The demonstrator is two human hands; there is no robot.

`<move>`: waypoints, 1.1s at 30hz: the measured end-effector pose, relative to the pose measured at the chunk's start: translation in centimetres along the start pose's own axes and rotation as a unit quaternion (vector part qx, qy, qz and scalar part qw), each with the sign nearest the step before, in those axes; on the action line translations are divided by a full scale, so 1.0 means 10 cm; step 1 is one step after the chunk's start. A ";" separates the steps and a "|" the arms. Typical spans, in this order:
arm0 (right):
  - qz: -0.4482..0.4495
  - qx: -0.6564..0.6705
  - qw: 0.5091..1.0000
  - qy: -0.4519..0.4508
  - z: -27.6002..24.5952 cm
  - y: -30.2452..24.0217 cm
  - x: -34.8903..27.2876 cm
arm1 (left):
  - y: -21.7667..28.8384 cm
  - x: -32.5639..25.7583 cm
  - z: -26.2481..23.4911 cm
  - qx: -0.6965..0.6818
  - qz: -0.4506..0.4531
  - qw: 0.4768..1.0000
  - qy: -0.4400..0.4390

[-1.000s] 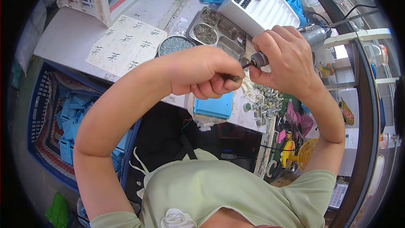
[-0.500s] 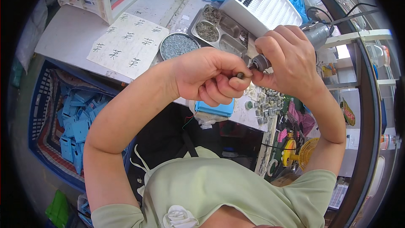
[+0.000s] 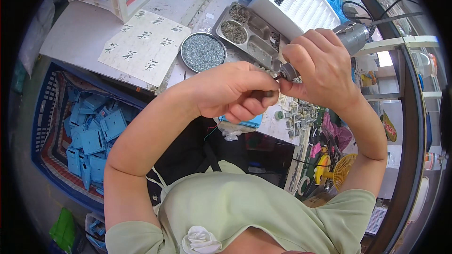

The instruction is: The recorder is assembling a small blue electronic device, including screwing components and soldering wires.

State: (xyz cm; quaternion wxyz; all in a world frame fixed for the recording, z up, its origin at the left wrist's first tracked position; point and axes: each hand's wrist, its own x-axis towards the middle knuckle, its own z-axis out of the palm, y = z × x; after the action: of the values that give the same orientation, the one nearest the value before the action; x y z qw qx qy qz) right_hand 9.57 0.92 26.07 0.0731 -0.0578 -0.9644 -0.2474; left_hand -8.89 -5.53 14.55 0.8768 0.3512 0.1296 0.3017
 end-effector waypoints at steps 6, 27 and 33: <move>0.009 0.002 1.000 0.000 -0.01 0.00 0.00 | 0.08 -0.03 0.12 0.032 0.011 0.998 0.045; 0.015 -0.001 1.000 0.021 0.01 0.04 -0.10 | -0.18 0.02 0.25 0.280 0.241 0.908 0.198; 0.015 -0.008 1.000 0.024 0.03 0.04 -0.10 | -0.19 0.04 0.20 0.220 0.221 0.934 0.173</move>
State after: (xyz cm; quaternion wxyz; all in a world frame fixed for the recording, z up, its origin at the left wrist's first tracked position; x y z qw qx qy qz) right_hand 10.55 1.36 25.81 0.0997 -0.0672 -0.9593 -0.2554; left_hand -6.86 -7.40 14.64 0.6527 0.4979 0.2612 0.5079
